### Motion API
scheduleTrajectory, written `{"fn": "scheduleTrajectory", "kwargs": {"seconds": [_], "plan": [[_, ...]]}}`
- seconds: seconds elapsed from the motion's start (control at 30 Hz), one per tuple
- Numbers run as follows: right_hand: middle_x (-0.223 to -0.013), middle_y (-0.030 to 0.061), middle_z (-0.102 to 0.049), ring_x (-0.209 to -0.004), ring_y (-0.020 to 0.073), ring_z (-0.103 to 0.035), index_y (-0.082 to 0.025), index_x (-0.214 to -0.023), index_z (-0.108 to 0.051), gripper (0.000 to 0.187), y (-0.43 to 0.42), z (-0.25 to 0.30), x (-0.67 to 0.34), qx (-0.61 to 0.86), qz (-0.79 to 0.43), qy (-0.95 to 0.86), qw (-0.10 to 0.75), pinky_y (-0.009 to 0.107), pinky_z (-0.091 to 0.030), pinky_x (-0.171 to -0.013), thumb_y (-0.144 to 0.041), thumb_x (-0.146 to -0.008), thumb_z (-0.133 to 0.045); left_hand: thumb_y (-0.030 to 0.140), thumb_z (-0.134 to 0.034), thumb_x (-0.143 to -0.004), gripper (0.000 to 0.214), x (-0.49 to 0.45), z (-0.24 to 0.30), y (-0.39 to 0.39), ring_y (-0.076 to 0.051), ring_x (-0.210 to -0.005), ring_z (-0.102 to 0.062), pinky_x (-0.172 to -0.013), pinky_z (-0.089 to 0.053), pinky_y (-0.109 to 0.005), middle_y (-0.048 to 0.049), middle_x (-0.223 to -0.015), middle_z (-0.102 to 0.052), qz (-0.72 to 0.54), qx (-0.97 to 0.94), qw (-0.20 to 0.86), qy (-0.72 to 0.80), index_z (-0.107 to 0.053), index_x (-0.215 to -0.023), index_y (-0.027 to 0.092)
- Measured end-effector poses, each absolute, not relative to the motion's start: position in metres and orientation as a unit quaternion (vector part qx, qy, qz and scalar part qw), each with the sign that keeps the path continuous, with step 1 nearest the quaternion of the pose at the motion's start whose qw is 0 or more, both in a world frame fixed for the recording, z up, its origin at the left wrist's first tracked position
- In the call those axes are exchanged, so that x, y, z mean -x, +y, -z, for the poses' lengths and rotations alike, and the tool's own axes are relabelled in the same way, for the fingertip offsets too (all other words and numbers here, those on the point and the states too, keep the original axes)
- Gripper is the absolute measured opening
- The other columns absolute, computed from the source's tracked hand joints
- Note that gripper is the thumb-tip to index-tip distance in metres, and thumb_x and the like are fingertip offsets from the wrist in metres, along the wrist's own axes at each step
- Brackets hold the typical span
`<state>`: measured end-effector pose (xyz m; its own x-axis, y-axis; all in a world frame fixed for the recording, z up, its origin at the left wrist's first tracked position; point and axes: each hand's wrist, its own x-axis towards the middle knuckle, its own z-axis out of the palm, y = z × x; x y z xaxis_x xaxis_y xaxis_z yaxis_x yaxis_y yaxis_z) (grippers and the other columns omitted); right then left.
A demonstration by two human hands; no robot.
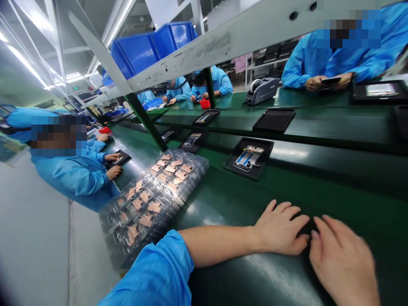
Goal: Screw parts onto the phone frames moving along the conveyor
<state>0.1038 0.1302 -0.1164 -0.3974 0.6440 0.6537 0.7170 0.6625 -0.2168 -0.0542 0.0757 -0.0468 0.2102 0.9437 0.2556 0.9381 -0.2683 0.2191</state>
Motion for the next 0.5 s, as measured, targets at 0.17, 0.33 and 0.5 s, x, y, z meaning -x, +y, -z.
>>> {"fn": "scheduleTrajectory", "kwargs": {"seconds": [0.17,0.33,0.5], "plan": [[-0.123,0.0275,-0.065,-0.116,0.0436,-0.064,-0.005,-0.118,-0.063,0.040,0.1291,0.1052,-0.1020,0.360,0.127,-0.846,0.371,0.054,-0.054,-0.098,-0.028,-0.093,-0.043,0.037,-0.048,-0.099,0.042,0.0558,0.0490,0.0773,-0.030,-0.145,-0.037,-0.117,-0.036,-0.054,-0.0124,-0.150,-0.050,-0.193,-0.767,0.003,0.613,-0.055,-0.135,0.016],[-0.122,0.0295,-0.065,-0.114,0.0426,-0.065,-0.003,-0.118,-0.064,0.041,0.1280,0.1058,-0.1017,0.358,0.111,-0.850,0.369,0.053,-0.055,-0.097,-0.027,-0.095,-0.040,0.035,-0.047,-0.100,0.039,0.0561,0.0482,0.0780,-0.029,-0.143,-0.039,-0.119,-0.034,-0.053,-0.0115,-0.148,-0.052,-0.175,-0.775,0.022,0.607,-0.059,-0.132,0.015],[-0.121,0.0284,-0.066,-0.117,0.0429,-0.064,-0.003,-0.118,-0.064,0.042,0.1268,0.1074,-0.1020,0.361,0.098,-0.852,0.366,0.055,-0.055,-0.100,-0.028,-0.096,-0.038,0.035,-0.048,-0.099,0.038,0.0560,0.0476,0.0774,-0.029,-0.144,-0.038,-0.119,-0.034,-0.053,-0.0112,-0.148,-0.051,-0.182,-0.769,0.019,0.612,-0.059,-0.130,0.016]]}}
